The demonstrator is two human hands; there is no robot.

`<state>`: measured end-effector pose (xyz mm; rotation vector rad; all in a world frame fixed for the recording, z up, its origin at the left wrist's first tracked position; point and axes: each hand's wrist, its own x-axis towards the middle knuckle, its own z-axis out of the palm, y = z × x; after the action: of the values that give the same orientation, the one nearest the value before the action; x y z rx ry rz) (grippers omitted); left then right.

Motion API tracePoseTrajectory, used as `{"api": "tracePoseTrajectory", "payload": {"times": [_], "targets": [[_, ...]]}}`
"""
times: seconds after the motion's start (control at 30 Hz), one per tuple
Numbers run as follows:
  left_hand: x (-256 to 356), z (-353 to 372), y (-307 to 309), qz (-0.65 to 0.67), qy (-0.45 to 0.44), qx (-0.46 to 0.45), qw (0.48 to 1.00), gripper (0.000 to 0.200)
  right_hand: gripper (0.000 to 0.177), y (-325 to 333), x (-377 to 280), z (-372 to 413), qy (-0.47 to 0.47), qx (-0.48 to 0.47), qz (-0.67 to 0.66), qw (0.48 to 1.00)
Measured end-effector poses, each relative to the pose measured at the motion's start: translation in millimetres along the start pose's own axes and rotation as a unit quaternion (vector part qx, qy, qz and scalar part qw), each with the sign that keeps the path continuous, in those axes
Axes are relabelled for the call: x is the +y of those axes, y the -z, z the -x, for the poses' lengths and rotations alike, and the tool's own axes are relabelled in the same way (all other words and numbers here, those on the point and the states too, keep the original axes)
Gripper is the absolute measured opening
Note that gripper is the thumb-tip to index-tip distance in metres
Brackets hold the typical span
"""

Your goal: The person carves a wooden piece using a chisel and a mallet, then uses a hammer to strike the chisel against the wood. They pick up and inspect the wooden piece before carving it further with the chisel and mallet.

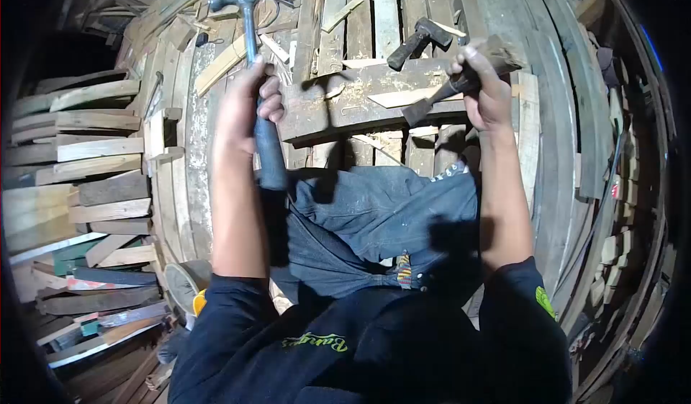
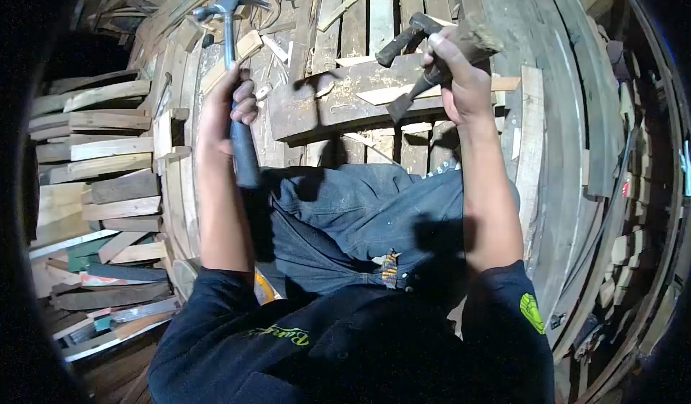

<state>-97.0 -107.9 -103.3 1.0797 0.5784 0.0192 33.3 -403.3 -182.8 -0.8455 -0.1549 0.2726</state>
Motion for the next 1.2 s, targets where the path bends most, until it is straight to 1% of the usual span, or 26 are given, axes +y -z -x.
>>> {"api": "tracePoseTrajectory", "payload": {"times": [0.03,0.1,0.13,0.17,0.23,0.27,0.3,0.37,0.43,0.47,0.5,0.57,0.63,0.7,0.73,0.77,0.87,0.93,1.03,1.07,1.17,1.2], "targets": [[-13.3,-0.8,-2.7,0.001,0.009,0.002,1.0,0.024,0.016,-9.4,-10.3,-3.8,-0.001,-0.059,0.028,0.998],[-44.0,-11.2,-5.8,-0.018,0.034,0.016,0.999,0.03,0.015,-35.9,-13.1,-10.3,0.027,-0.106,0.074,0.991],[-55.6,-14.6,-7.0,-0.017,0.047,0.02,0.999,0.03,0.016,-37.5,-8.1,-17.3,0.026,-0.142,0.119,0.982],[-64.6,-17.5,-8.0,-0.017,0.059,0.023,0.998,0.031,0.016,-39.8,-0.6,-22.4,0.008,-0.141,0.132,0.981],[-64.8,-13.0,-13.0,-0.018,0.073,0.041,0.996,0.032,0.016,-36.5,27.4,-32.5,0.037,-0.141,0.117,0.982],[-68.6,-15.2,-9.9,-0.063,0.046,0.068,0.995,0.033,0.016,-33.6,41.1,-33.2,0.027,-0.12,0.078,0.989],[-72.6,-19.0,-5.7,-0.112,0.025,0.095,0.989,0.036,0.015,-33.8,49.6,-32.9,0.043,-0.132,0.051,0.989],[-93.6,-34.0,11.1,-0.225,-0.12,0.143,0.956,0.027,0.015,-28.9,57.8,-33.1,0.021,-0.124,0.044,0.991],[-63.3,-22.4,-13.4,-0.085,-0.009,0.13,0.988,0.02,0.016,-27.6,60.4,-34.1,0.022,-0.106,0.067,0.992],[-61.2,-24.4,-9.7,0.054,0.026,0.063,0.996,0.017,0.018,-27.5,59.5,-34.1,0.037,-0.119,0.074,0.989],[-61.3,-23.5,-11.2,0.098,0.052,0.027,0.993,0.016,0.019,-27.2,59.5,-34.4,0.052,-0.133,0.08,0.987],[-63.6,-27.3,-2.6,0.029,0.058,0.017,0.998,0.017,0.02,-25.6,64.3,-35.5,0.046,-0.13,0.073,0.988],[-70.0,-28.1,1.8,0.037,0.075,0.01,0.996,0.019,0.015,-23.2,69.7,-38.7,0.041,-0.139,0.032,0.989],[-77.1,-24.7,-1.5,-0.147,0.071,0.068,0.984,0.021,0.016,-23.2,73.3,-38.9,0.037,-0.14,0.058,0.988],[-76.2,-25.1,-3.4,-0.128,0.045,0.065,0.989,0.021,0.018,-25.2,73.4,-37.9,0.028,-0.138,0.079,0.987],[-72.4,-25.3,-4.0,-0.097,0.052,0.061,0.992,0.021,0.019,-28.1,73.6,-37.4,0.021,-0.137,0.099,0.985],[-69.6,-24.4,-9.9,-0.094,0.034,0.076,0.992,0.019,0.021,-29.5,74.5,-39.2,0.019,-0.134,0.099,0.986],[-71.8,-22.6,-10.3,-0.172,-0.011,0.082,0.982,0.02,0.022,-26.1,75.6,-41.4,0.005,-0.141,0.101,0.985],[-71.1,-20.5,-7.1,-0.173,-0.009,0.063,0.983,0.022,0.023,-27.0,77.0,-44.2,0.006,-0.164,0.109,0.98],[-71.1,-20.2,-7.6,-0.162,-0.014,0.054,0.985,0.023,0.023,-28.4,76.1,-43.1,0.0,-0.147,0.122,0.981],[-70.6,-18.0,-12.9,-0.183,-0.002,0.072,0.981,0.024,0.022,-31.9,72.4,-42.6,-0.02,-0.17,0.129,0.977],[-71.2,-18.3,-13.0,-0.186,0.001,0.075,0.98,0.023,0.022,-35.1,72.6,-41.1,0.004,-0.17,0.145,0.975]]}}
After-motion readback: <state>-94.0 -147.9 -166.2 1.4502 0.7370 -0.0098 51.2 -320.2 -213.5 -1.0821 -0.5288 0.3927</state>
